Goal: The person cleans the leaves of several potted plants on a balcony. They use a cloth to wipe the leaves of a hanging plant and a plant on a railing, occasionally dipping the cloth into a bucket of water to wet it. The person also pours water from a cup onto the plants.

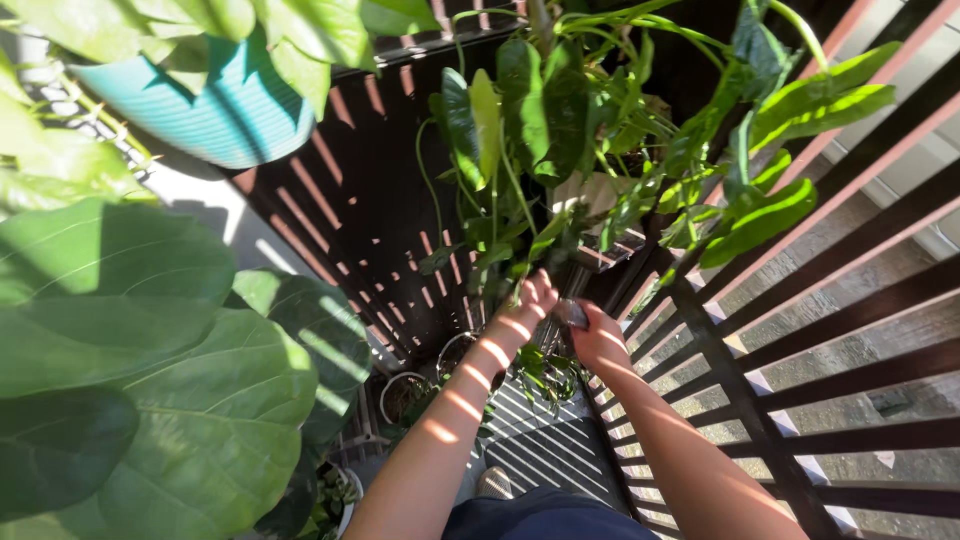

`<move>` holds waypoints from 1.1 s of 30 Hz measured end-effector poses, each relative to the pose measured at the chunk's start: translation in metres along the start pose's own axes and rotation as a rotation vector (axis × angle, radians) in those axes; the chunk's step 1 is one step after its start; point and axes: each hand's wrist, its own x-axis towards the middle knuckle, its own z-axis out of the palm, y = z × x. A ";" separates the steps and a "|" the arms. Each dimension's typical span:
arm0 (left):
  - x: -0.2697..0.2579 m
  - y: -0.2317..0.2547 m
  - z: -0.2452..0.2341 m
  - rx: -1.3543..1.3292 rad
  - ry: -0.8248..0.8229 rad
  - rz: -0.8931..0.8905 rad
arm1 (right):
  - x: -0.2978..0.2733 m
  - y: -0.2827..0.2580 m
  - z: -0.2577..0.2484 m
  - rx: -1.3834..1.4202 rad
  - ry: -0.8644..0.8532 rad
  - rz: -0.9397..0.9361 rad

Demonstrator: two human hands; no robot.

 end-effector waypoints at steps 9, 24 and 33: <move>-0.031 -0.011 -0.138 0.198 0.555 0.225 | -0.040 -0.032 0.028 0.577 -0.675 0.285; 0.000 0.165 -0.087 0.103 0.667 0.633 | -0.031 -0.149 -0.039 0.291 -0.118 -0.143; 0.094 0.192 -0.111 -0.227 0.441 0.244 | -0.055 -0.183 -0.047 0.991 -0.414 0.234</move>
